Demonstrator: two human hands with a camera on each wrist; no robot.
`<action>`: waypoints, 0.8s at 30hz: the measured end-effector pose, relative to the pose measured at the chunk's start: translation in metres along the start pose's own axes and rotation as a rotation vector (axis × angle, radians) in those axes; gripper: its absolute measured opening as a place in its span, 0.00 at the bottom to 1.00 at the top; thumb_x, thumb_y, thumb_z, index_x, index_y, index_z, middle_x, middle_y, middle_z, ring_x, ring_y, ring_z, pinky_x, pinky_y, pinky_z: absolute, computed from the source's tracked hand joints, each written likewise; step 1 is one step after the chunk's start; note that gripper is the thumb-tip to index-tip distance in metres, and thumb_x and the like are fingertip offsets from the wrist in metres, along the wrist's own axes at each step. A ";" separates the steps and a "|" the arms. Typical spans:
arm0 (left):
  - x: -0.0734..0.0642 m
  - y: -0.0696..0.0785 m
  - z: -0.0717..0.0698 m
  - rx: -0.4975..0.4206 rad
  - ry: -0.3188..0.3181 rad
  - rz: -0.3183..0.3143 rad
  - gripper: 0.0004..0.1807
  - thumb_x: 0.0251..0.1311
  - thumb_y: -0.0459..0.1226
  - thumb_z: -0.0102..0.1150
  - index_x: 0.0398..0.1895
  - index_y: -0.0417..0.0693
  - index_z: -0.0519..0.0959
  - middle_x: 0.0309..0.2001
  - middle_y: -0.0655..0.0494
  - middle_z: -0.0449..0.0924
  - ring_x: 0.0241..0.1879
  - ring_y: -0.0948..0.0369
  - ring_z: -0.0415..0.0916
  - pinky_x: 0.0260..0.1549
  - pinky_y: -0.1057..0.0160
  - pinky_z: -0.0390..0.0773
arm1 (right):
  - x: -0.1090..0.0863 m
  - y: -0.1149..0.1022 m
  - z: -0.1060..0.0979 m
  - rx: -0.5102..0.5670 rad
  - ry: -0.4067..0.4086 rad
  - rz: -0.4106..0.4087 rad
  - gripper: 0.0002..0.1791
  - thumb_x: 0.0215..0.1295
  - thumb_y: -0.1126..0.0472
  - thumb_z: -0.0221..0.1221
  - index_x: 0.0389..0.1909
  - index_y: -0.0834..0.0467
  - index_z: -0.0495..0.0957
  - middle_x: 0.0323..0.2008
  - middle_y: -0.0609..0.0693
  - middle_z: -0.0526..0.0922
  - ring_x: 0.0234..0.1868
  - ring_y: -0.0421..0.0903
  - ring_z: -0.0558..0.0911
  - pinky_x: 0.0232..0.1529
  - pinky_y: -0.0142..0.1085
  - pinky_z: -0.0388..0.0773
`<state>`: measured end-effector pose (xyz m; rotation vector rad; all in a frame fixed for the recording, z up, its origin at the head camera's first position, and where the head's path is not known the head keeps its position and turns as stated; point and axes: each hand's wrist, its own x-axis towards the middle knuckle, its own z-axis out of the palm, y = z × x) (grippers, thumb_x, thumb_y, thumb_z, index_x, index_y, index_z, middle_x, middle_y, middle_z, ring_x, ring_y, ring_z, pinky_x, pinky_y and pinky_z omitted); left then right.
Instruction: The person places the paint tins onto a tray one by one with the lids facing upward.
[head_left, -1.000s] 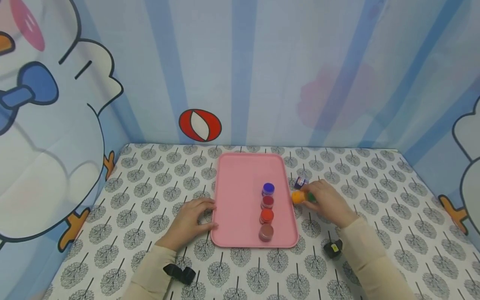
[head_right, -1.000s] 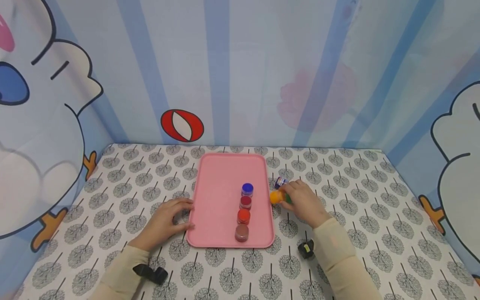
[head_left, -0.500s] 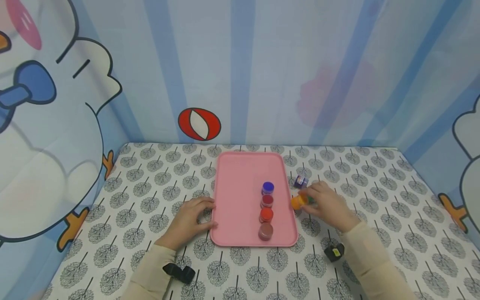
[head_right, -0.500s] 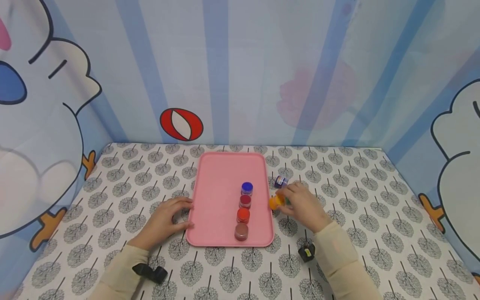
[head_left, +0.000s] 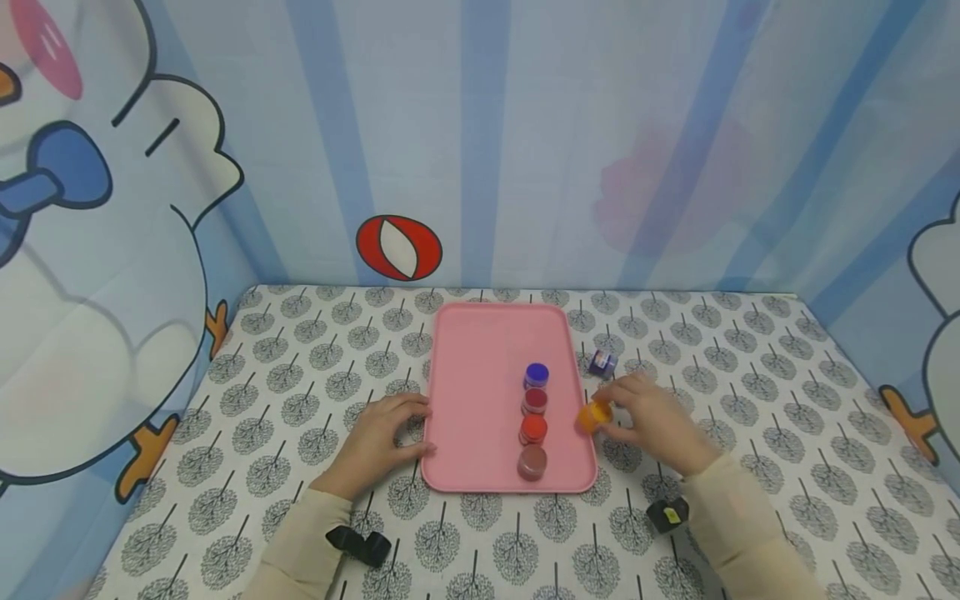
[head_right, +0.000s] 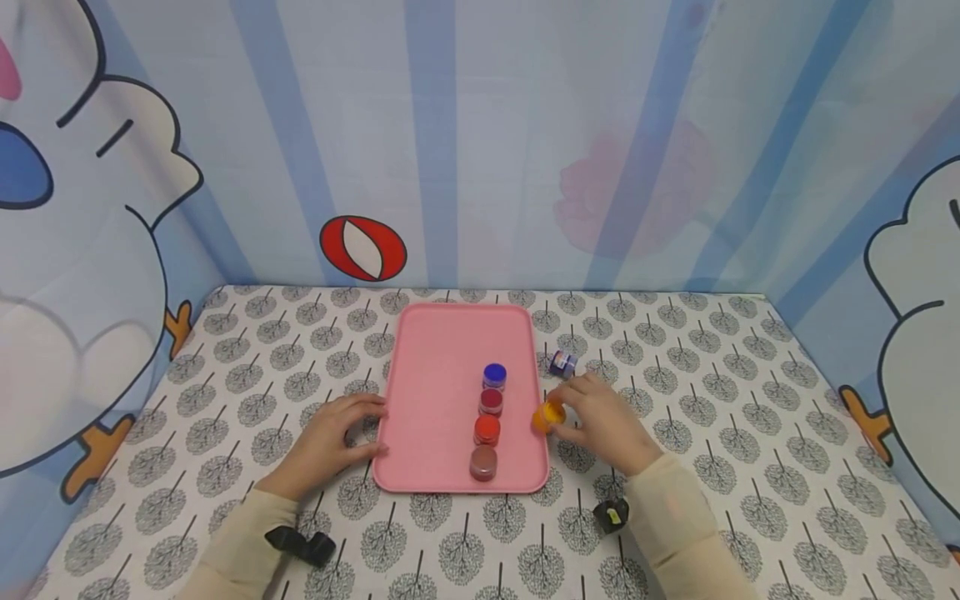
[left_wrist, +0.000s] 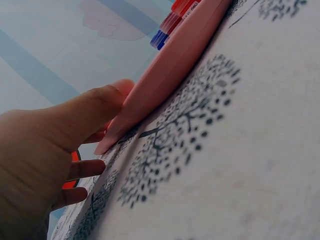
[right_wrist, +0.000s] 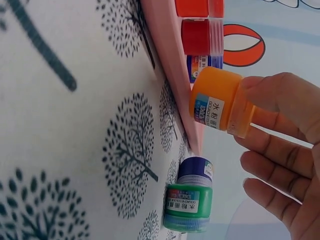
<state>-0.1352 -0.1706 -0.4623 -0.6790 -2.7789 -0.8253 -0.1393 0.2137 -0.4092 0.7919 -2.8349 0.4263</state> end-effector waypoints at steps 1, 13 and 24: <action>0.000 0.000 0.000 0.001 0.000 -0.001 0.28 0.47 0.49 0.71 0.52 0.50 0.78 0.61 0.54 0.76 0.63 0.50 0.70 0.66 0.42 0.64 | 0.000 -0.001 0.000 -0.003 -0.001 -0.001 0.21 0.52 0.53 0.69 0.46 0.57 0.81 0.43 0.50 0.83 0.49 0.49 0.78 0.51 0.48 0.81; 0.001 -0.001 0.000 -0.003 0.003 0.004 0.28 0.46 0.48 0.71 0.52 0.50 0.78 0.61 0.54 0.76 0.63 0.51 0.71 0.66 0.43 0.64 | -0.002 -0.011 0.004 0.003 0.025 -0.053 0.19 0.50 0.53 0.70 0.43 0.55 0.82 0.42 0.48 0.83 0.47 0.47 0.79 0.51 0.45 0.81; 0.000 -0.001 0.000 -0.003 0.007 0.008 0.28 0.47 0.49 0.71 0.52 0.49 0.78 0.61 0.53 0.76 0.63 0.50 0.71 0.66 0.42 0.64 | -0.004 -0.020 0.004 0.000 0.039 -0.101 0.18 0.47 0.55 0.72 0.39 0.54 0.82 0.39 0.46 0.84 0.45 0.44 0.78 0.49 0.41 0.81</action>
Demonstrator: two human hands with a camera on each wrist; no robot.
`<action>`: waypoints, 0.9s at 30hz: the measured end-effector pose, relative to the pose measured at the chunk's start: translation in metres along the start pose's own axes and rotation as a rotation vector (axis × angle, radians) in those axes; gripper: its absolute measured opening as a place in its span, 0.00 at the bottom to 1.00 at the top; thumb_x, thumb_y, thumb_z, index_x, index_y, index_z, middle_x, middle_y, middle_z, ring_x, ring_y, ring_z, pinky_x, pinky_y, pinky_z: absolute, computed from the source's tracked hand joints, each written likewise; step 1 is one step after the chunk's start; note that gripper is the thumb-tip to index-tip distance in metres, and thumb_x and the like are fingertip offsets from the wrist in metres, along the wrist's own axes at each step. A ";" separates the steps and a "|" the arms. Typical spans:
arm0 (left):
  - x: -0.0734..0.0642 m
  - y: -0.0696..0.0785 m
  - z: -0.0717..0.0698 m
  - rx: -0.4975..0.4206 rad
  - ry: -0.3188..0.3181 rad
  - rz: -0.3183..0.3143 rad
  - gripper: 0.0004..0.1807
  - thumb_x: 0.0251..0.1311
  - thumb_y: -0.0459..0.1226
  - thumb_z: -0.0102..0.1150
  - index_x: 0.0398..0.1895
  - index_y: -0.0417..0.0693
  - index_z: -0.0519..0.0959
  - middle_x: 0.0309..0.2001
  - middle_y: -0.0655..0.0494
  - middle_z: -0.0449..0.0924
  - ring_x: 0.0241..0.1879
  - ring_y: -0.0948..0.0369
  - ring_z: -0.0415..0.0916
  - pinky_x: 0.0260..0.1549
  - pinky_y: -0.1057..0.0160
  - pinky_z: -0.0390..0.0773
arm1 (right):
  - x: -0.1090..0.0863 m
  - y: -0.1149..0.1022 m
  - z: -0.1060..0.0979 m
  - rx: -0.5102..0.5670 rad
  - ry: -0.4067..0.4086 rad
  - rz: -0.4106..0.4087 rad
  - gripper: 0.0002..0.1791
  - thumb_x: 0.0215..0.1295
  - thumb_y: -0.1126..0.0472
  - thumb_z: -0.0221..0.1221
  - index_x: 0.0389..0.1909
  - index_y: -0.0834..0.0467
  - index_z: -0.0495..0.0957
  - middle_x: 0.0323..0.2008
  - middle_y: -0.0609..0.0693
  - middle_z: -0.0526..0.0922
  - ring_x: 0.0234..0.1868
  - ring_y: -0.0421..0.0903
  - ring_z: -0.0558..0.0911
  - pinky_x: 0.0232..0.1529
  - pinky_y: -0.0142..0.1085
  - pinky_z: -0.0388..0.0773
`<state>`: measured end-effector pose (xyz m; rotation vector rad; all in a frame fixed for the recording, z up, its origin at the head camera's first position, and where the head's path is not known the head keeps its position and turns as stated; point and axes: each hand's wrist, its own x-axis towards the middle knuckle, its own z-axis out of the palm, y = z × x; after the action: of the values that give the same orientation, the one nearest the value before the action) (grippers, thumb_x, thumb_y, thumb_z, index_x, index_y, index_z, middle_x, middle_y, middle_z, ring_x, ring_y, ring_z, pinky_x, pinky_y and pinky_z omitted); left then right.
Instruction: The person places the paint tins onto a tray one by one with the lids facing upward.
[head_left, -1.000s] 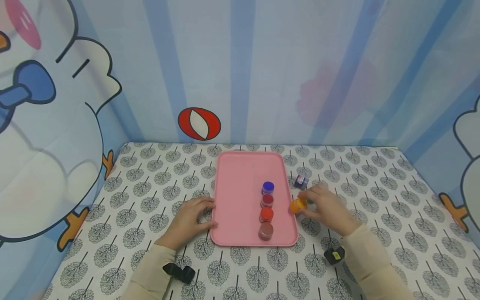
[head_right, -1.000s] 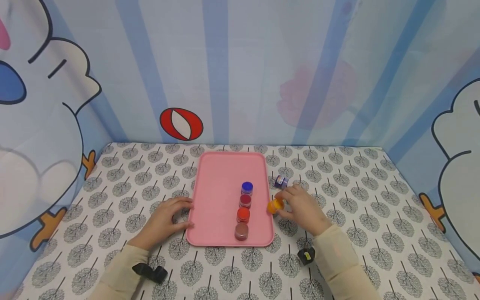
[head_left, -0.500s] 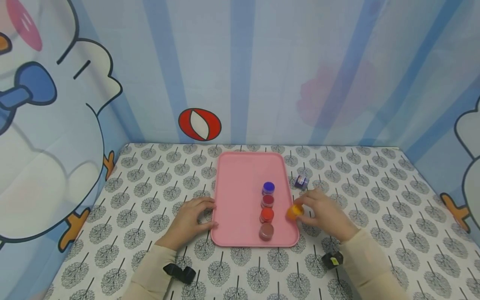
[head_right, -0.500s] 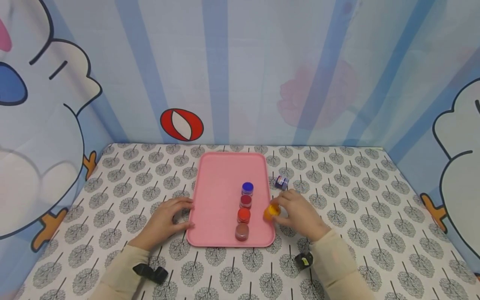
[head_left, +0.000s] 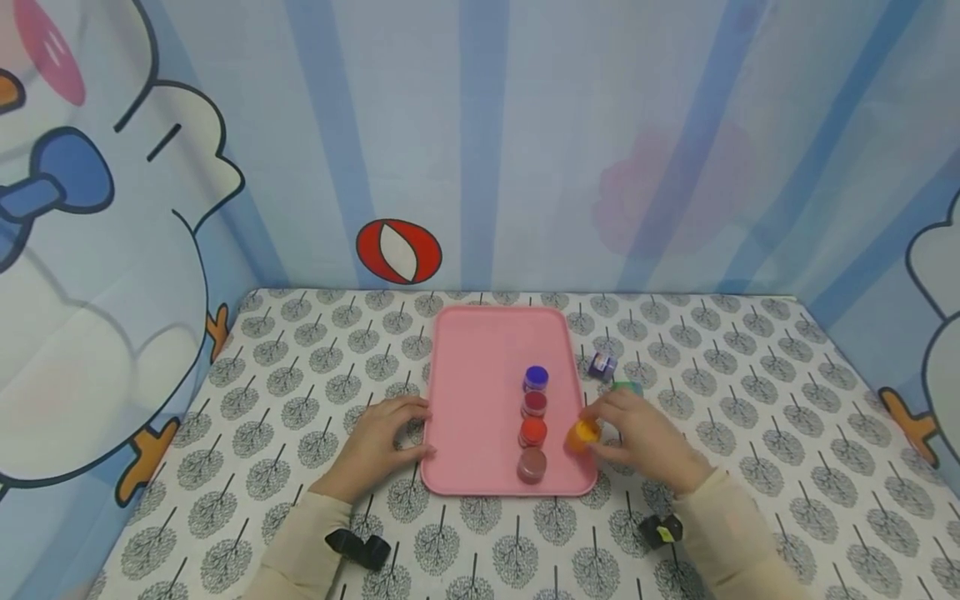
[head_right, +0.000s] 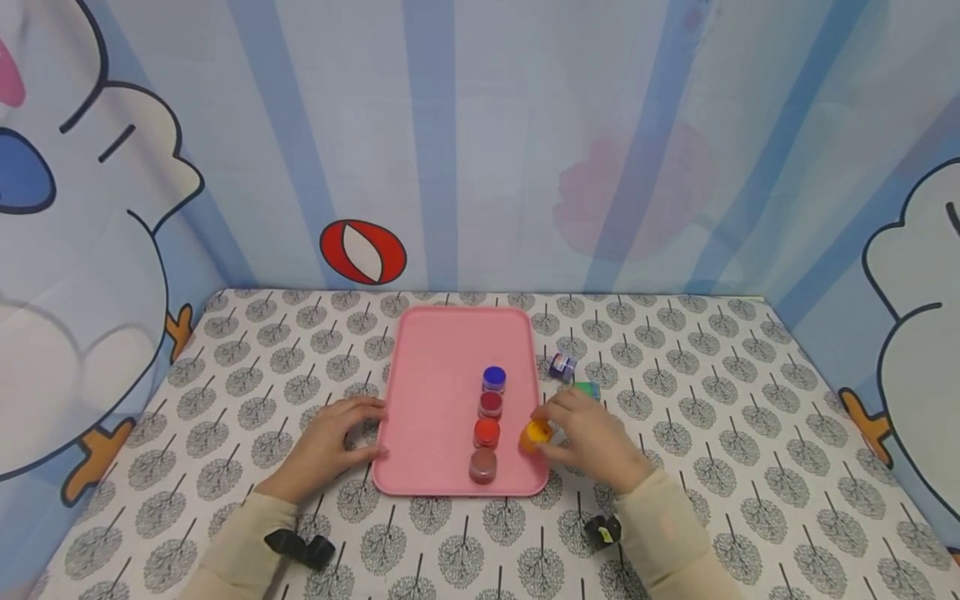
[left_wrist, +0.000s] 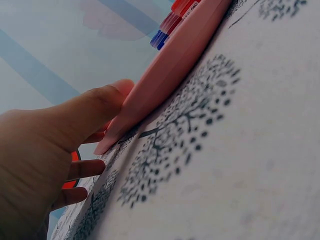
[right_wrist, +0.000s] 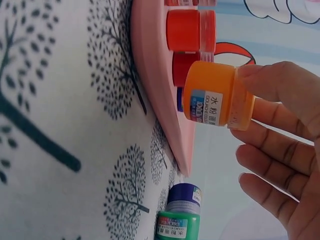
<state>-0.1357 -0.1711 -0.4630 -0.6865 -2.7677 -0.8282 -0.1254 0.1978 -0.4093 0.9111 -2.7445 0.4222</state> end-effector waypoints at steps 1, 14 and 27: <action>0.000 0.000 0.000 0.005 0.001 0.004 0.28 0.47 0.49 0.71 0.52 0.49 0.78 0.61 0.53 0.76 0.63 0.51 0.71 0.66 0.42 0.64 | 0.000 -0.001 0.000 0.002 -0.001 -0.008 0.17 0.47 0.54 0.72 0.39 0.54 0.82 0.38 0.45 0.83 0.44 0.43 0.78 0.48 0.41 0.81; 0.000 -0.003 0.002 0.014 0.003 0.005 0.28 0.47 0.49 0.71 0.52 0.50 0.78 0.60 0.54 0.77 0.62 0.51 0.71 0.65 0.42 0.65 | -0.001 -0.013 0.008 0.010 -0.061 -0.077 0.18 0.48 0.50 0.70 0.40 0.53 0.82 0.39 0.43 0.84 0.44 0.41 0.79 0.48 0.39 0.81; -0.001 -0.001 0.001 -0.013 -0.006 -0.018 0.27 0.47 0.48 0.71 0.52 0.51 0.79 0.61 0.55 0.76 0.64 0.51 0.70 0.66 0.43 0.64 | -0.001 -0.021 0.011 0.016 -0.130 -0.054 0.18 0.48 0.50 0.70 0.40 0.52 0.83 0.38 0.41 0.83 0.43 0.39 0.78 0.49 0.38 0.80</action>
<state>-0.1350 -0.1712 -0.4648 -0.6685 -2.7797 -0.8496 -0.1130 0.1788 -0.4157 1.0492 -2.8288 0.3894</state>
